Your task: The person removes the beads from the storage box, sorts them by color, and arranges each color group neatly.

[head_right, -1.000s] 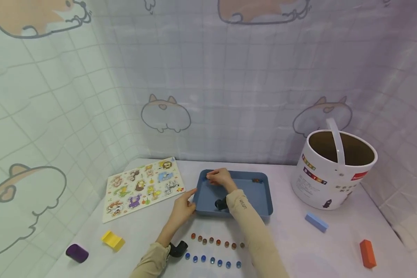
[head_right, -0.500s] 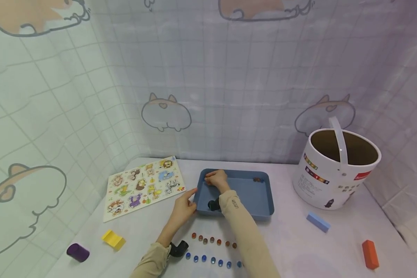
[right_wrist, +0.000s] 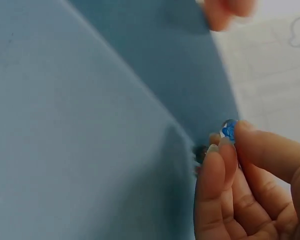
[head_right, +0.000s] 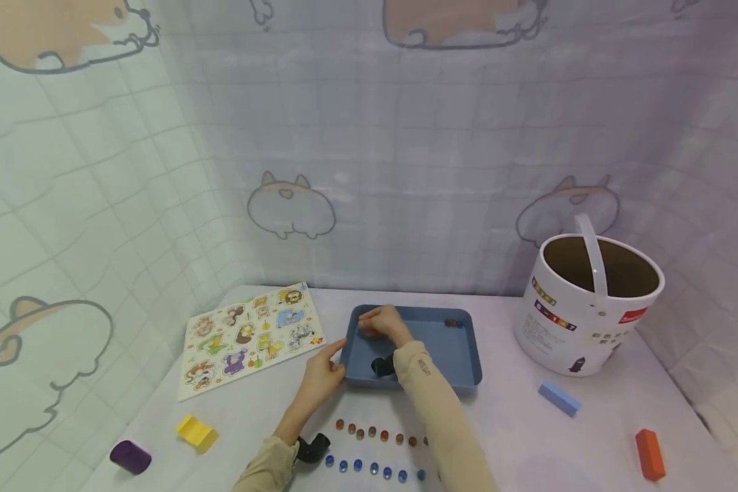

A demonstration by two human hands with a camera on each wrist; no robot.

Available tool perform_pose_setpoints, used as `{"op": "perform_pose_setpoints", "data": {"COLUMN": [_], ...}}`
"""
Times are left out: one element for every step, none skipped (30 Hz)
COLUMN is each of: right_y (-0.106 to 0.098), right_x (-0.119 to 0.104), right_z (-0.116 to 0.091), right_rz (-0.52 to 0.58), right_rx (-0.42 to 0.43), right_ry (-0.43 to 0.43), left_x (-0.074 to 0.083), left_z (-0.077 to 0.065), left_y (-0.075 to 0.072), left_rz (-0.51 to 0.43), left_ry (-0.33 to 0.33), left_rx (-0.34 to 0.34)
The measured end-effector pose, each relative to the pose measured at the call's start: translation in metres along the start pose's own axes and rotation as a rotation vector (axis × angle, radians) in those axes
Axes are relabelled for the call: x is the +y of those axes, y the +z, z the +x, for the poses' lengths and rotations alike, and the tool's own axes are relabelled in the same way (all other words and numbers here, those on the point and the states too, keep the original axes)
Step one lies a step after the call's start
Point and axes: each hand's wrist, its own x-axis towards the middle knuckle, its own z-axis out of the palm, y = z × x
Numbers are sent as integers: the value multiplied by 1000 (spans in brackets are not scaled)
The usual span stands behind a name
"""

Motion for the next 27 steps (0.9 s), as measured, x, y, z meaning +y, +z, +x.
{"op": "perform_pose_setpoints", "data": {"right_y": [-4,-10,-16,-23,-30,-37,-45,-53,-60,-68,-76,-84,-91,-97,-103,-108,-112,-116,-119,-121,-123,-125,-126,-127,-128,-129,-130], "right_x": [0,-1,-2,-3,-3,-3,-4,-4,-5,-6,-5,-5,-5,-5,-5,-4,-2,0,2,4,7,10,13,17,21,25,29], "right_z": [-2,-4,-7,-10,-13,-17,-21,-25,-30,-35,-40,-46,-51,-56,-62,-67,-73,-79,-85,-91,-97,-103,-109,-115,-121,-126,-131], "right_rz": [12,26,35,33,45,64,78,94,102,108,116,120,113,102,91,79,62,52,35,19,8,-6,-13,-17,-23,-25,-25], "right_rx": [-16,-35,-55,-78,-93,-102,-111,-117,-122,-122,-117,-114,-111,-111,-109,-105,-104,-98,-95,-95,-91,-90,-88,-87,-87,-90,-89], "right_ry": [-15,-25,-38,-58,-73,-83,-94,-102,-118,-131,-142,-153,-170,-191,-206,-222,-239,-245,-257,-269,-276,-284,-285,-289,-296,-300,-300], "left_x": [-1,-1,-1,-1,-2,-2,-2,-2,-2,-2,-2,-2,-2,-3,-3,-3,-3,-4,-3,-3,-3,-3,-3,-3,-3,-3,-3], "left_z": [0,0,0,0,1,1,0,0,0,0,0,0,0,1,1,0,0,0,0,0,0,0,-1,0,0,0,0], "left_y": [0,0,0,1,1,1,1,0,0,0,0,1,1,0,0,0,0,0,0,0,0,0,1,1,2,2,3], "left_rz": [10,20,23,28,27,21,17,12,10,10,6,5,7,10,12,11,11,11,11,7,2,-2,-4,-3,-1,0,4], "left_ry": [7,14,16,18,18,13,8,1,0,-8,-15,-21,-24,-21,-20,-26,-25,-22,-18,-13,-15,-12,-11,-7,-5,-5,-5], "left_rx": [7,16,21,26,26,21,15,11,9,6,2,0,2,3,5,3,5,6,6,6,6,6,6,6,5,5,5]}}
